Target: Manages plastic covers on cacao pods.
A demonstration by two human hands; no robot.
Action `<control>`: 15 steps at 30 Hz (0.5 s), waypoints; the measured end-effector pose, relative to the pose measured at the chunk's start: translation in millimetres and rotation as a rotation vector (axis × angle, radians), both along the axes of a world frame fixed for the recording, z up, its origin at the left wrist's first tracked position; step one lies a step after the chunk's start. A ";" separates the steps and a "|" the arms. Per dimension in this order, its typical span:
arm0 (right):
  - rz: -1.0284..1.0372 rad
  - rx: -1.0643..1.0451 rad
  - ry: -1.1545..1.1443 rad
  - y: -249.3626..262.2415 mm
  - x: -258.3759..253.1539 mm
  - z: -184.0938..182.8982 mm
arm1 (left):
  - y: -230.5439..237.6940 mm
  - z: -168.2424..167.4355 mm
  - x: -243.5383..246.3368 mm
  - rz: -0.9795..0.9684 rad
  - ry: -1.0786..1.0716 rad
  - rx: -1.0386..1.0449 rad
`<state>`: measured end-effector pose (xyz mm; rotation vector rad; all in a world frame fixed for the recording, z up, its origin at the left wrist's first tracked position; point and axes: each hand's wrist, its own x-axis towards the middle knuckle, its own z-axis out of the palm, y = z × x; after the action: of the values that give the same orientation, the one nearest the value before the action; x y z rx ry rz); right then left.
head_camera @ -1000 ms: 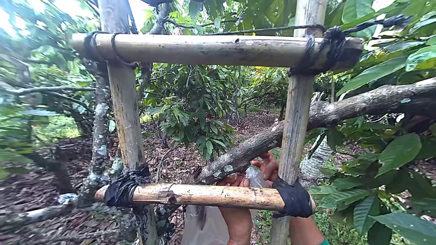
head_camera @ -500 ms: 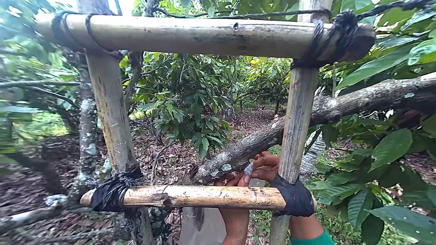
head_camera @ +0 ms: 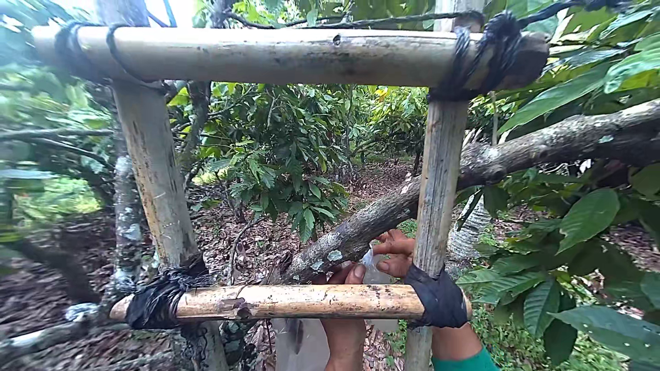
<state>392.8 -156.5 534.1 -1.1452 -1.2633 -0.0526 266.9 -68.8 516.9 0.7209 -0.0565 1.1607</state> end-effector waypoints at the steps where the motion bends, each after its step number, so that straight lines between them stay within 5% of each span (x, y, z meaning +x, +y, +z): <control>1: -0.004 0.002 0.009 0.2 -1.3 0.4 | -0.7 0.3 0.6 -0.005 -0.004 0.000; 15: 0.055 0.089 -0.178 10.7 4.3 6.6 | -2.1 8.3 -4.4 -0.023 0.009 -0.055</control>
<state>397.1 -145.7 540.7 -1.0464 -1.4354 -0.1717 262.5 -70.9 525.3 0.6750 -0.0247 1.1332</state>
